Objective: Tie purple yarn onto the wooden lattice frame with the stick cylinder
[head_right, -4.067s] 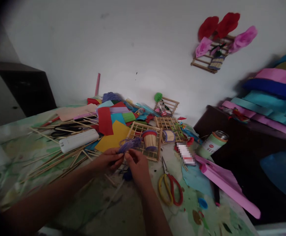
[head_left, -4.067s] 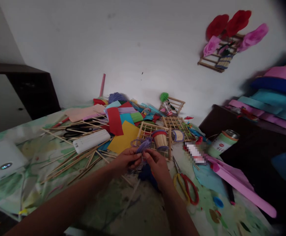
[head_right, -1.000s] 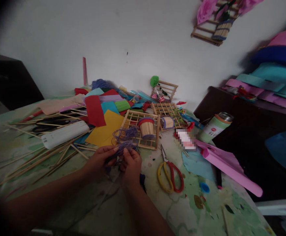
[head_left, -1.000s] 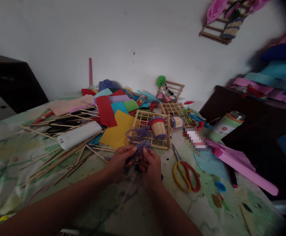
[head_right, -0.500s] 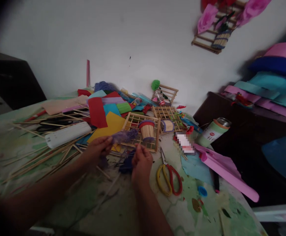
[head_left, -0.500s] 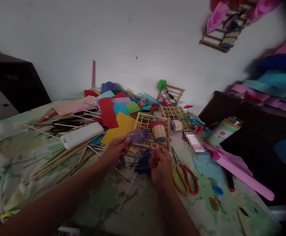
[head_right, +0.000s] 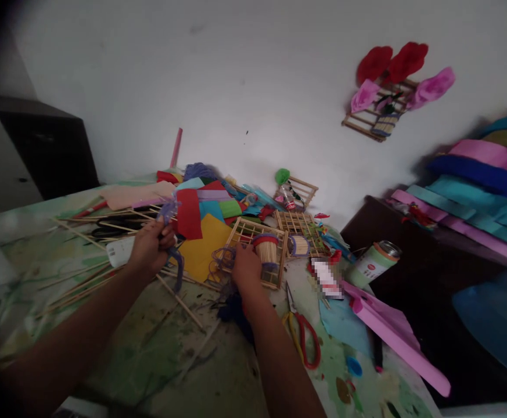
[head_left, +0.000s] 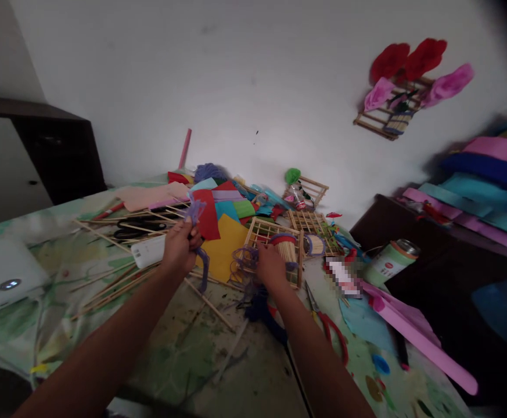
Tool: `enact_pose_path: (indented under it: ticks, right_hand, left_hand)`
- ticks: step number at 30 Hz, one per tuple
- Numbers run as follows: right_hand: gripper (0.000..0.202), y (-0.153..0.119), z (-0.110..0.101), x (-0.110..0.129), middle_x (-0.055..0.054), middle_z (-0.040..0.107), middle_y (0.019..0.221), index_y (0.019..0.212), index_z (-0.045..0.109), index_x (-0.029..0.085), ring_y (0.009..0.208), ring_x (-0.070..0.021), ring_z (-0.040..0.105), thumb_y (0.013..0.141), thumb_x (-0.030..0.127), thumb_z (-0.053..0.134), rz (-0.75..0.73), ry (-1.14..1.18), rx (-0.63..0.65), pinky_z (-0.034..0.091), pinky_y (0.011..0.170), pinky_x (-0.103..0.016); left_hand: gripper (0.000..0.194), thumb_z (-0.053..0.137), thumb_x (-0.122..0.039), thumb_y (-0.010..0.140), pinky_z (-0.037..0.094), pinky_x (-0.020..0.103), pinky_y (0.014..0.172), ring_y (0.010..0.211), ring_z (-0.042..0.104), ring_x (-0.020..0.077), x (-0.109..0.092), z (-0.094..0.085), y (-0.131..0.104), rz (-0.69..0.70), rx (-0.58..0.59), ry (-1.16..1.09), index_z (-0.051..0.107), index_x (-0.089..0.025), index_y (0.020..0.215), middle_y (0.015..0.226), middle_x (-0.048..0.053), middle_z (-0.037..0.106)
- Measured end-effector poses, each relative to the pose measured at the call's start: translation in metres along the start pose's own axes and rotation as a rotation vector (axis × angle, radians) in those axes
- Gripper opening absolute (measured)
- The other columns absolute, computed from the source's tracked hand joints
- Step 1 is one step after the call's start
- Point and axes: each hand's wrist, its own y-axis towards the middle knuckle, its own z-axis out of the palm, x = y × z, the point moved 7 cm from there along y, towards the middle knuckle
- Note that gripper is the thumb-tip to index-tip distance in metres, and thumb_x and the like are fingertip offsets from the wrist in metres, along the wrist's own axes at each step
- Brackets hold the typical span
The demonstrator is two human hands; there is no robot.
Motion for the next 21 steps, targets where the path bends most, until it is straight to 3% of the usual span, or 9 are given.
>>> enact_pose_path:
  ticks: [4,9,11,15,18,21]
  right_hand:
    - [0.031,0.019,0.005,0.007,0.002,0.048,0.053,0.046,0.049,0.019,0.062,-0.015,0.052,0.056,-0.009,0.06,0.002,0.02,0.066,0.033,0.062,-0.027]
    - [0.028,0.053,-0.015,0.04,0.007,0.042,0.041,0.04,0.05,0.015,0.047,-0.0056,0.04,0.058,-0.003,0.062,-0.037,0.084,0.272,0.028,0.05,-0.02]
    - [0.026,0.069,-0.02,0.067,0.009,0.042,0.041,0.042,0.053,0.011,0.041,-0.0005,0.034,0.067,0.006,0.059,-0.043,0.116,0.371,0.023,0.045,-0.018]
    - [0.023,0.103,-0.012,0.14,0.009,0.042,0.037,0.046,0.053,0.013,0.035,-0.0023,0.031,0.056,0.007,0.073,-0.09,0.196,0.46,0.019,0.037,-0.016]
    - [0.022,0.126,0.004,0.196,0.007,0.043,0.041,0.054,0.053,0.014,0.036,-0.0036,0.034,0.075,0.014,0.061,-0.164,0.274,0.385,0.023,0.038,-0.017]
    - [0.022,0.138,0.016,0.228,0.002,0.053,0.053,0.064,0.055,0.014,0.045,-0.0058,0.045,0.085,0.017,0.049,-0.223,0.334,0.247,0.035,0.047,-0.018]
  left_hand:
    - [0.029,0.061,-0.029,0.082,0.018,0.013,0.036,0.035,0.026,0.0011,0.017,0.008,-0.005,-0.085,0.072,0.064,0.041,-0.015,0.065,0.05,-0.008,0.037]
    - [0.037,0.067,-0.038,0.075,0.015,0.014,0.037,0.037,0.025,0.001,0.022,0.019,-0.011,-0.117,0.149,0.109,0.039,-0.016,0.065,0.051,-0.008,0.036]
    - [0.037,0.068,-0.042,0.074,0.015,0.015,0.039,0.038,0.025,0.0016,0.022,0.03,-0.019,-0.149,0.272,0.117,0.042,-0.016,0.067,0.051,-0.008,0.035]
    - [0.043,0.067,-0.052,0.071,0.015,0.017,0.041,0.039,0.022,0.0028,0.034,0.048,-0.05,-0.387,0.656,0.172,0.047,-0.015,0.068,0.048,-0.008,0.033]
    - [0.044,0.066,-0.053,0.072,0.017,0.02,0.043,0.04,0.025,0.0041,0.047,0.052,-0.075,-0.56,0.902,0.252,0.046,-0.015,0.063,0.047,-0.006,0.033]
    - [0.042,0.066,-0.05,0.074,0.018,0.021,0.044,0.042,0.027,0.005,0.056,0.052,-0.084,-0.628,0.963,0.299,0.045,-0.015,0.064,0.048,-0.006,0.032]
